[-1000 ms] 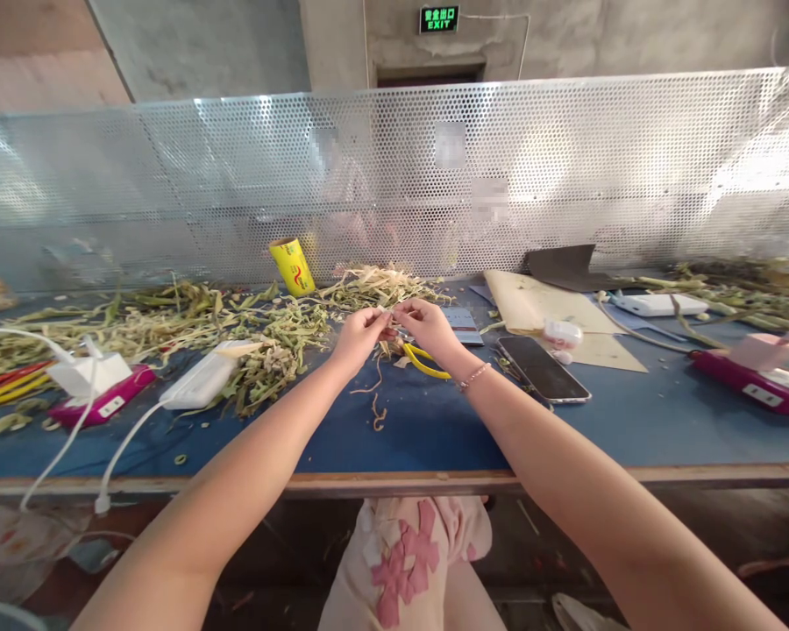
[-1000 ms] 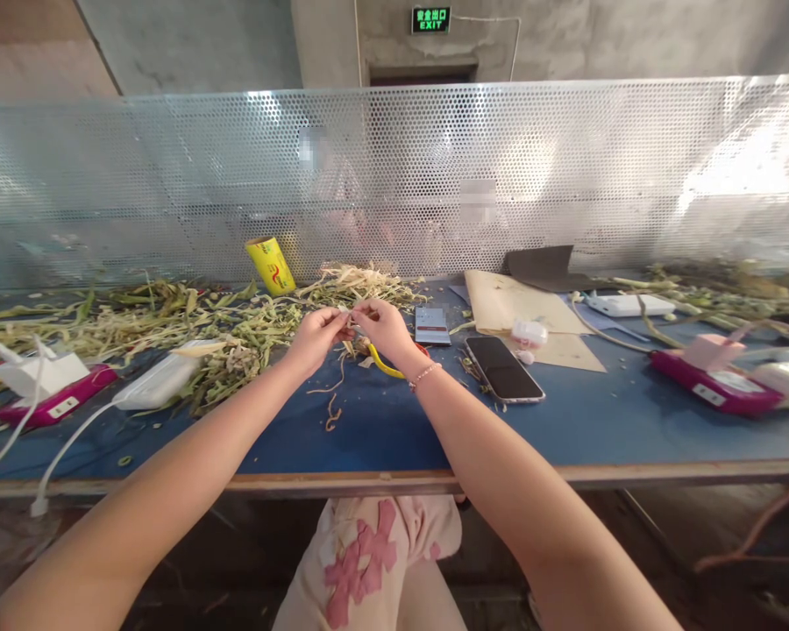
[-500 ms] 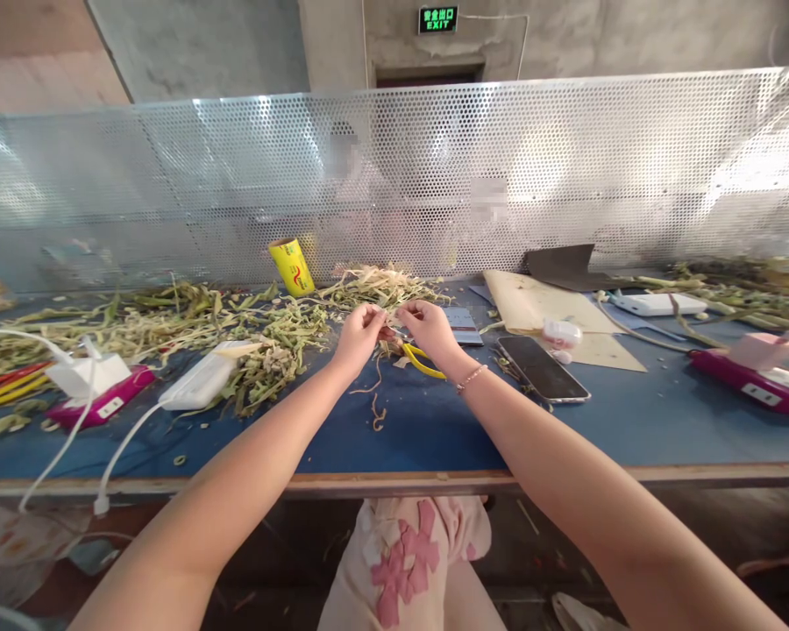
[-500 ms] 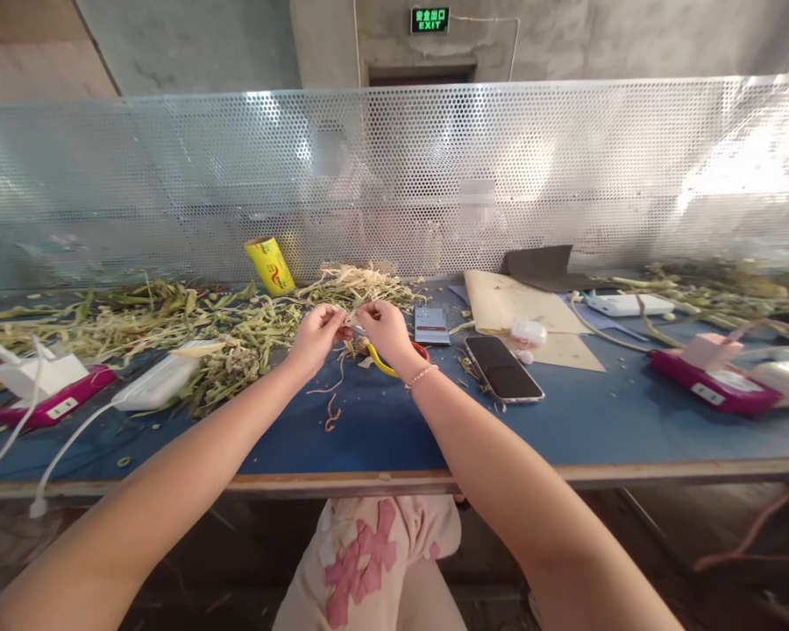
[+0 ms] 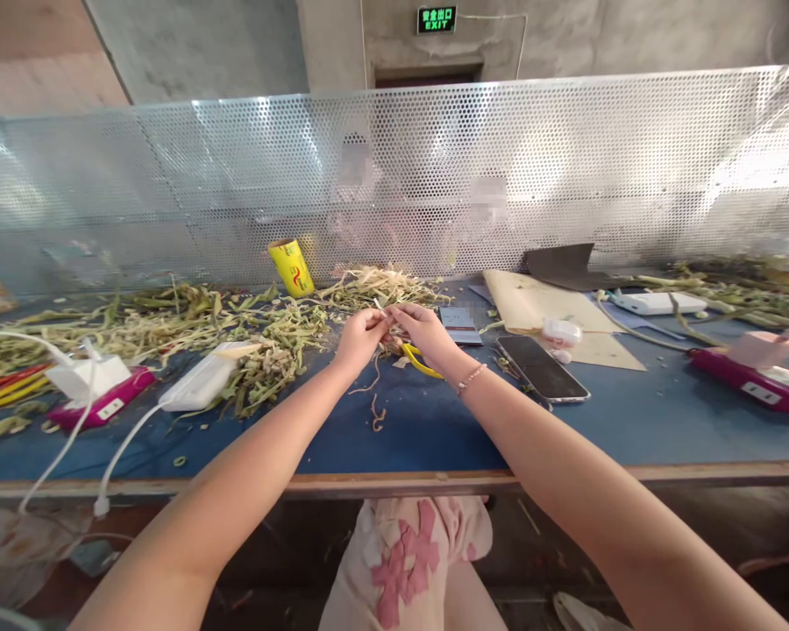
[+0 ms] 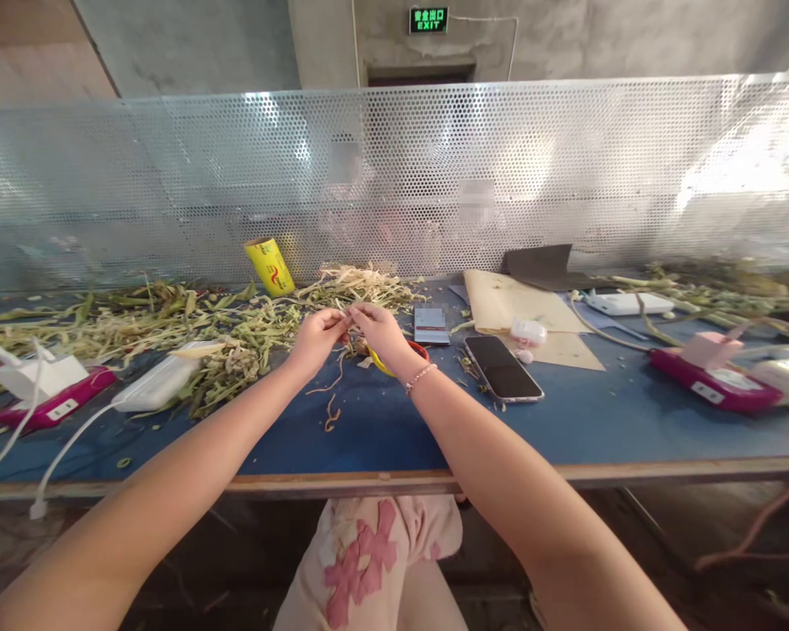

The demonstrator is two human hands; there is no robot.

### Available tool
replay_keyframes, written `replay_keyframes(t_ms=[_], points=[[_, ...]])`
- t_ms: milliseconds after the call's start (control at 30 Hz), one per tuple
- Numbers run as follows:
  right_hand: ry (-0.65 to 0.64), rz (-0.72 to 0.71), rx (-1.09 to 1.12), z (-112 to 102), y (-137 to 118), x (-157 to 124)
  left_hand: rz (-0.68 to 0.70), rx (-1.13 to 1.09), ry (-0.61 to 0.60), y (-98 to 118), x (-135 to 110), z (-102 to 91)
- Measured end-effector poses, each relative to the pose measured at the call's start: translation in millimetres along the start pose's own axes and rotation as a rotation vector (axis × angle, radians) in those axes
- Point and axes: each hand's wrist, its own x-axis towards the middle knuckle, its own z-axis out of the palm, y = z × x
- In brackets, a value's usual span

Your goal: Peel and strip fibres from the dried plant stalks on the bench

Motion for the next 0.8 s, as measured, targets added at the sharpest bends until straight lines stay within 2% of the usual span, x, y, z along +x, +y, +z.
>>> replay_keyframes(t_ms=[400,700,800], points=[[-0.041,0.190,0.279,2.7,-6.9,-6.1,-0.046,-0.058,-0.078,5.1,-2.6,2.5],[0.068,0.033,0.246,-1.3,-5.4,-2.1,-0.152,-0.156,-0.037,7.5,-3.0,3.3],[0.038,0.028,0.203,-4.5,-8.5,-2.6,-0.186,-0.182,-0.004,6.9,-1.7,1.8]])
